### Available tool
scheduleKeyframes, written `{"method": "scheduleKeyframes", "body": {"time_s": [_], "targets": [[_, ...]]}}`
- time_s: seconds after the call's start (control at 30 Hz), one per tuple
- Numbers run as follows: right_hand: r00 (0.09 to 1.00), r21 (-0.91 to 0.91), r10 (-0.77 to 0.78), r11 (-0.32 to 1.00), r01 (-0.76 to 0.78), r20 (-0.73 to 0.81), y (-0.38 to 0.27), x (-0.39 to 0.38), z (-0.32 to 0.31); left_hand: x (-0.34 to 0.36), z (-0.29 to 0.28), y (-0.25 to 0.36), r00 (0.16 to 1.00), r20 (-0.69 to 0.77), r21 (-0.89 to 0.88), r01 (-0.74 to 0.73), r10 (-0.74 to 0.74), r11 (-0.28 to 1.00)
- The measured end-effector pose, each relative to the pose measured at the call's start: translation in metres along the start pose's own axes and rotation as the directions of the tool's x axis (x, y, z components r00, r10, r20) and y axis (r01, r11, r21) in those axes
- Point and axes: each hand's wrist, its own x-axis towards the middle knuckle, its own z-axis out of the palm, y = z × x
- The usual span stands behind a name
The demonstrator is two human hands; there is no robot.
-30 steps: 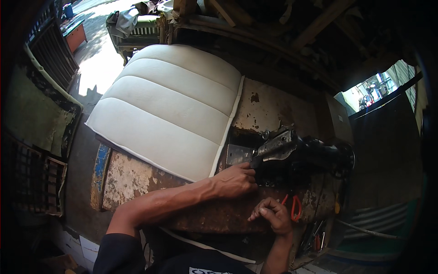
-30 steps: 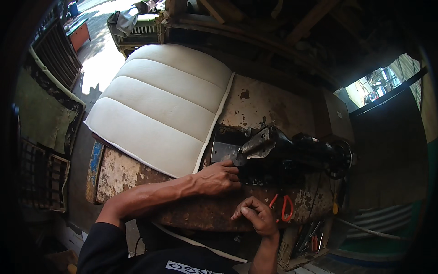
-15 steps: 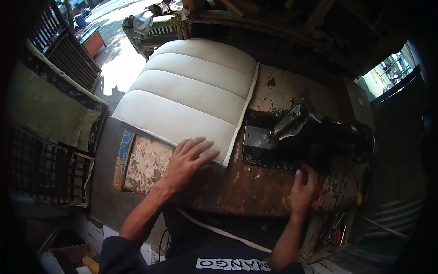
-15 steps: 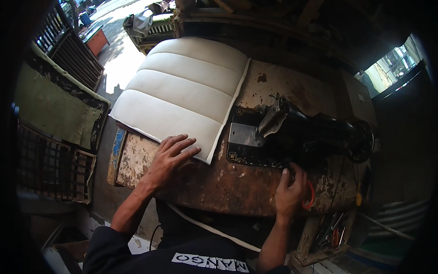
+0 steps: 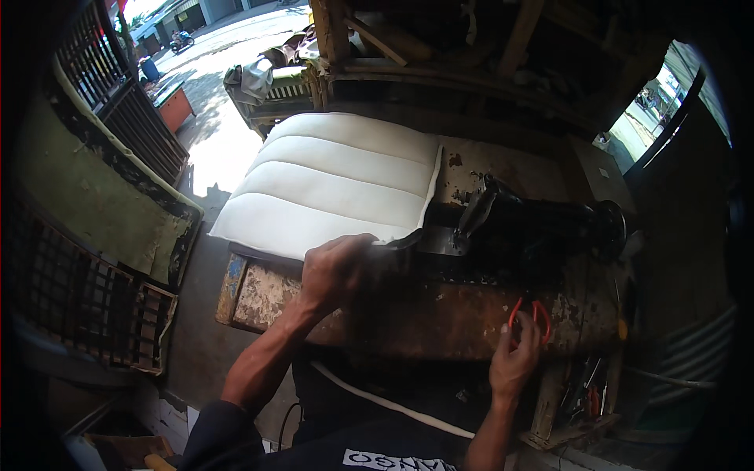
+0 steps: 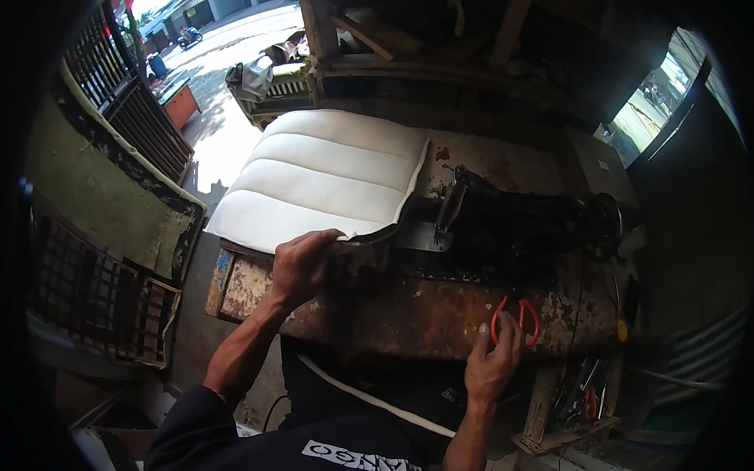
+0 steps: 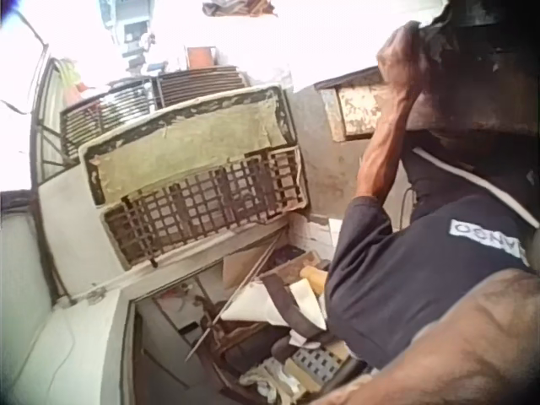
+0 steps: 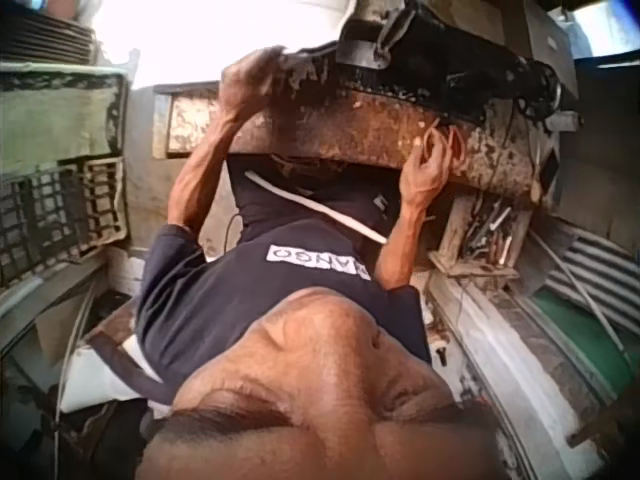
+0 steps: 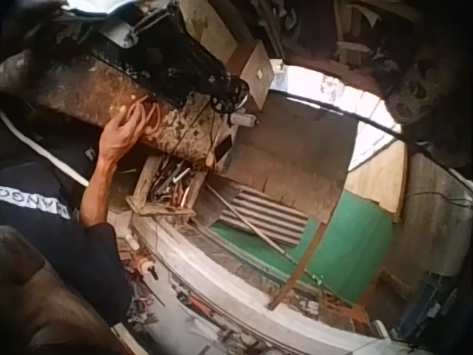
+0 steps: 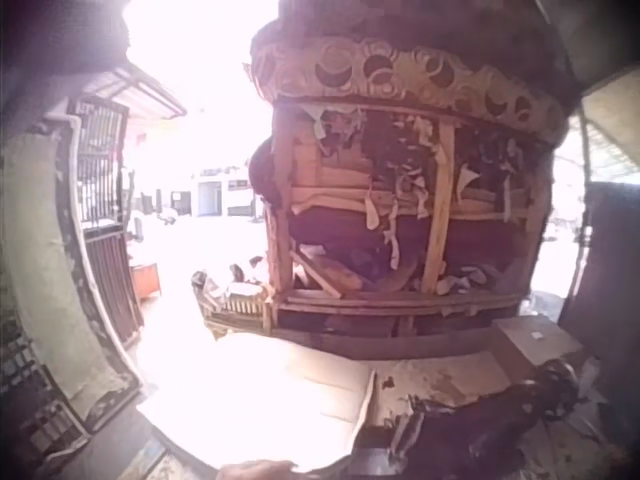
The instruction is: The person sews together sections of vinyl upholstery using a sewing machine, trims excess material with shears, and then fits a foam backing onto the sewn cover to check the shape.
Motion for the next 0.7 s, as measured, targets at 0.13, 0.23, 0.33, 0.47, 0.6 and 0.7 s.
{"method": "scheduleKeyframes", "body": {"time_s": [0.13, 0.23, 0.33, 0.47, 0.6, 0.7], "targets": [[0.961, 0.511, -0.125, 0.859, -0.019, 0.247, -0.071, -0.008, 0.019, 0.004, -0.028, 0.066, 0.973, -0.138, -0.251, 0.146, -0.185, 0.957], [0.879, 0.592, -0.447, 0.757, 0.275, 0.163, -0.119, 0.003, 0.030, -0.003, -0.047, 0.086, 0.927, -0.080, -0.368, 0.314, -0.367, 0.875], [0.833, 0.665, -0.522, 0.690, 0.287, 0.182, -0.150, -0.002, 0.040, -0.013, -0.059, 0.094, 0.864, 0.036, -0.661, 0.398, -0.503, 0.636], [0.797, 0.750, -0.592, 0.580, 0.318, 0.119, -0.175, -0.010, 0.042, -0.032, -0.080, 0.109, 0.822, 0.218, -0.835, 0.437, -0.526, 0.336], [0.793, 0.831, -0.599, 0.493, 0.257, 0.110, -0.188, -0.016, 0.043, -0.036, -0.084, 0.119, 0.892, 0.084, -0.771, 0.341, -0.444, 0.538], [0.803, 0.789, -0.593, 0.520, 0.327, 0.057, -0.191, -0.021, 0.044, -0.037, -0.088, 0.116, 0.897, 0.047, -0.697, 0.345, -0.440, 0.629]]}}
